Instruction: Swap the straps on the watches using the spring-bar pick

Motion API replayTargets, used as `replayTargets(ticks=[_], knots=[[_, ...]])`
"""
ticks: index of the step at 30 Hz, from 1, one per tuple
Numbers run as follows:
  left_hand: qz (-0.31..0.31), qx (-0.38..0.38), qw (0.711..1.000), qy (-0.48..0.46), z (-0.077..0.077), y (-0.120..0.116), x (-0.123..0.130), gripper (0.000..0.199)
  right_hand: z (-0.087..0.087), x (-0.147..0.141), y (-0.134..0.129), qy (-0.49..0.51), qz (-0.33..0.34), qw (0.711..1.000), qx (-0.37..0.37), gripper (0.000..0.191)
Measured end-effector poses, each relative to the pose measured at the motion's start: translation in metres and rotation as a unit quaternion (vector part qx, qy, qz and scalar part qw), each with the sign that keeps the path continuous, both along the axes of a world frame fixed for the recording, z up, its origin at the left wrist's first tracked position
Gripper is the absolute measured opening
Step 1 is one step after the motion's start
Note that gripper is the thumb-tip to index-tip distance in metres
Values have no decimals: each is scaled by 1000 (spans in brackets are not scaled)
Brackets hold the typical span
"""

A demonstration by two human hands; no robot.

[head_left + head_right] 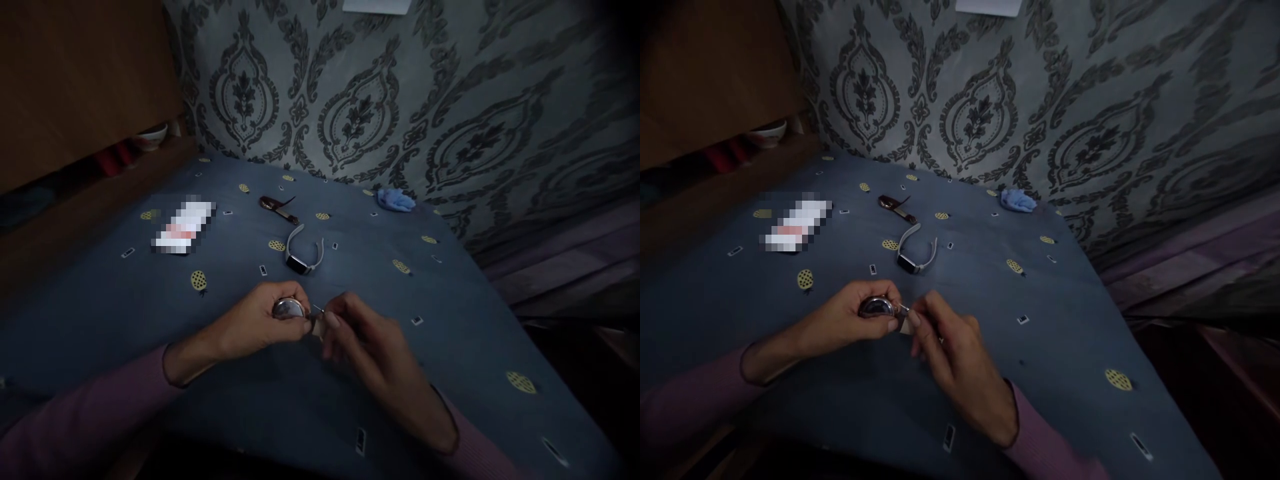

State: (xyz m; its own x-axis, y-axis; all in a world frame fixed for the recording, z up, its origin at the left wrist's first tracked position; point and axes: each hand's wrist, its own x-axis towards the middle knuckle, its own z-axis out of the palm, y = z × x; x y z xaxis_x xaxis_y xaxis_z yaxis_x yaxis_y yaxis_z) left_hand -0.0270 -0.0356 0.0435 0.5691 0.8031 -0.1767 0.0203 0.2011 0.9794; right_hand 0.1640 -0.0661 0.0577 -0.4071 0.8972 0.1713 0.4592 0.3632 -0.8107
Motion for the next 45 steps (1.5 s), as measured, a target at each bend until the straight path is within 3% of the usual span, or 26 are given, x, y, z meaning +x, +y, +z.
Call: replayTargets(ticks=[5,10,17,33,45], knots=[[7,6,1000,12,3,2,0,13,3,2,4,5,1,1000,-28,26],[8,20,1000,17,5,2,-1,12,5,6,2,-47,-28,996,77,28],[11,21,999,22,2,1,-1,13,1,6,-5,-64,0,998,-4,29],[12,29,999,33,4,-1,-2,10,-2,9,-2,-90,-7,995,43,28],[11,34,999,27,7,-1,-2,8,4,15,0,-98,31,991,81,22]])
